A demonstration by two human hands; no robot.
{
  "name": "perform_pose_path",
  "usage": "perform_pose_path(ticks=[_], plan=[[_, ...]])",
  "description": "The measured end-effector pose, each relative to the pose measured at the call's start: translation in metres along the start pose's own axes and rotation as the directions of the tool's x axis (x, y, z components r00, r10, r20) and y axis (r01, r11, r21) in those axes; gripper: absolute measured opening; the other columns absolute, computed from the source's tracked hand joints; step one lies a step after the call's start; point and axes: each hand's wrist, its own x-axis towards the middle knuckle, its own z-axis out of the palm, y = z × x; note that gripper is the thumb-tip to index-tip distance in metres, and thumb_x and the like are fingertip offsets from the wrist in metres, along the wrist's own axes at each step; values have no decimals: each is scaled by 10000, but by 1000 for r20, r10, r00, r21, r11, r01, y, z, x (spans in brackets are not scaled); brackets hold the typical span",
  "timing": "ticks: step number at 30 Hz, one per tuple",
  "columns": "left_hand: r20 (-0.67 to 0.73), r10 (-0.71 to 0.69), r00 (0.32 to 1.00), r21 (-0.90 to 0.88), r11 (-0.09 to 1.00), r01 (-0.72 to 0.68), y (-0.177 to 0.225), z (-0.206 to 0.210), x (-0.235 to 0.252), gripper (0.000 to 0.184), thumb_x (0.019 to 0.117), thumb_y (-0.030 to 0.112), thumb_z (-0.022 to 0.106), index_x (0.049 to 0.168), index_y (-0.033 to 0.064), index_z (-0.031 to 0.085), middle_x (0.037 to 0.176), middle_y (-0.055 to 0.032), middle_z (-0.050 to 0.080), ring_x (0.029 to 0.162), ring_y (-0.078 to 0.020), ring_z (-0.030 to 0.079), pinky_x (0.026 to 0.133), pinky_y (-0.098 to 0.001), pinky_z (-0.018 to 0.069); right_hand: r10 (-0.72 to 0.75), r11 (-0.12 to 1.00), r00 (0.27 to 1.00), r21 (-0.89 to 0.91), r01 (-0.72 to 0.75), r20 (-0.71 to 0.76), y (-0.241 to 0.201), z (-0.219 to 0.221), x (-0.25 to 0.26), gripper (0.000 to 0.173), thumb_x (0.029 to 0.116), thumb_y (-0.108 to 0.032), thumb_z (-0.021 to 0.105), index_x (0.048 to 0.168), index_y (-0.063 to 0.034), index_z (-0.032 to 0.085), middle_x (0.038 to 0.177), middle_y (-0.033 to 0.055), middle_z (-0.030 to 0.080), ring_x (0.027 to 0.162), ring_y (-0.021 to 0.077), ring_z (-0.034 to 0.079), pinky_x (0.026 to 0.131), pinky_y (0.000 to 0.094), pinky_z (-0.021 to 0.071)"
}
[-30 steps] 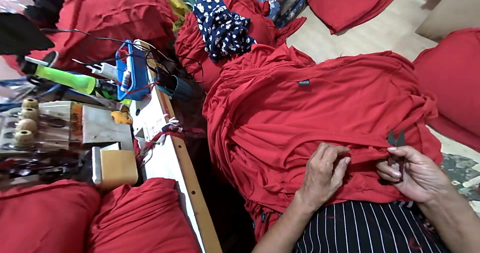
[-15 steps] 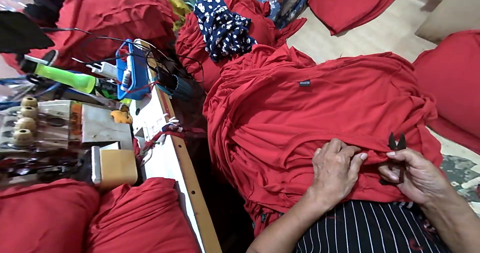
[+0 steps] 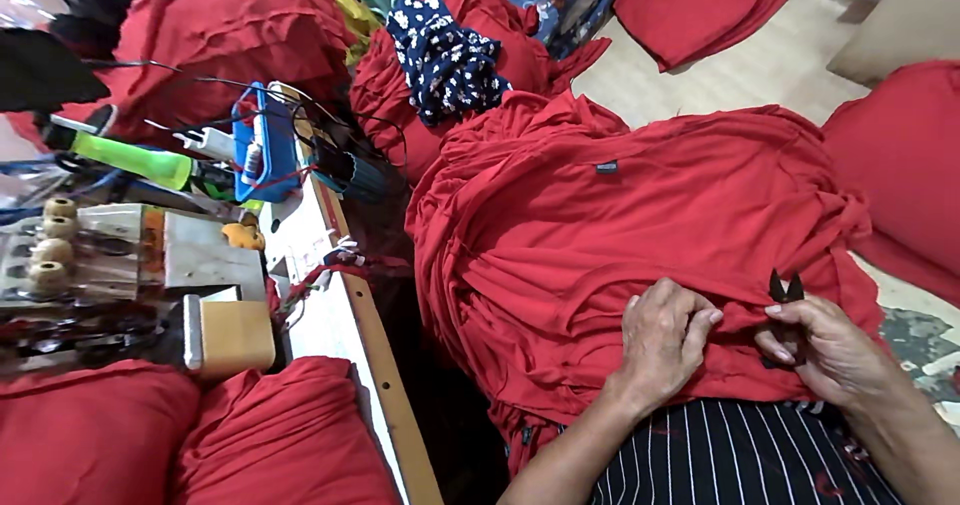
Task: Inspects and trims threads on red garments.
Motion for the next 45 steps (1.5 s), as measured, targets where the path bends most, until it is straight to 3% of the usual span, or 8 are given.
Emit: perform_pose_path(ticks=[6, 8, 10, 12, 15, 19, 25, 45], plan=[[48, 85, 995, -49, 995, -83, -4, -5, -10, 170, 962, 126, 606, 905, 20, 725, 854, -93, 665, 827, -201, 635, 767, -392, 460, -108, 948, 994, -298, 109, 19, 0, -6, -1, 134, 941, -41, 482, 938, -159, 546, 564, -123, 522, 412, -49, 393, 408, 111, 335], [30, 115, 993, -45, 993, -113, -5, -5, -12, 164, 954, 119, 612, 894, 17, 724, 840, -97, 665, 811, -204, 634, 759, -389, 464, -247, 809, 966, -531, 251, 81, 0, -16, -2, 124, 954, -196, 573, 1040, -107, 570, 710, -124, 531, 551, -73, 460, 520, 112, 393], [11, 134, 991, -37, 990, -133, -6, -4, -13, 160, 952, 118, 612, 885, 19, 720, 831, -96, 664, 799, -201, 632, 752, -380, 462, -376, 629, 916, -687, 363, 140, -1, -25, -5, 436, 974, -453, 541, 1142, -53, 586, 861, -58, 576, 729, -46, 545, 666, 168, 472], [1, 143, 990, -32, 989, -143, -6, -3, -12, 158, 947, 114, 614, 878, 22, 721, 826, -96, 664, 795, -201, 633, 750, -377, 463, -468, 479, 868, -776, 409, 168, -7, -27, -13, 620, 1004, -594, 436, 1190, -21, 586, 895, 30, 626, 768, 53, 602, 698, 292, 516], [-11, 147, 989, -24, 989, -147, -7, -1, -12, 156, 943, 120, 620, 878, 27, 727, 821, -90, 664, 786, -194, 632, 745, -372, 461, -538, 260, 791, -836, 484, 291, -18, -23, -26, 621, 1034, -561, 396, 1169, -7, 639, 875, 135, 664, 710, 229, 622, 622, 473, 481], [-27, 142, 989, -19, 990, -143, -7, 0, -12, 147, 942, 119, 628, 885, 24, 724, 829, -89, 668, 797, -190, 636, 746, -364, 465, -523, 67, 715, -814, 578, 464, -13, -21, -25, 490, 979, -490, 520, 1062, -52, 723, 866, 113, 712, 698, 276, 668, 573, 493, 489], [-17, 148, 989, -24, 989, -148, -8, 1, -12, 154, 946, 127, 626, 880, 28, 723, 825, -87, 668, 792, -192, 634, 753, -373, 462, -514, 15, 711, -824, 567, 480, -7, -18, -19, 438, 961, -425, 542, 1029, -36, 731, 866, 142, 720, 720, 347, 698, 562, 543, 490], [47, 202, 978, 56, 977, -205, -7, 3, -12, 139, 926, 127, 649, 855, 31, 721, 794, -82, 665, 771, -213, 642, 744, -393, 456, -539, 37, 733, -857, 513, 415, 2, -10, -20, 415, 988, -375, 522, 983, -20, 736, 829, 163, 719, 702, 373, 705, 555, 569, 486]])
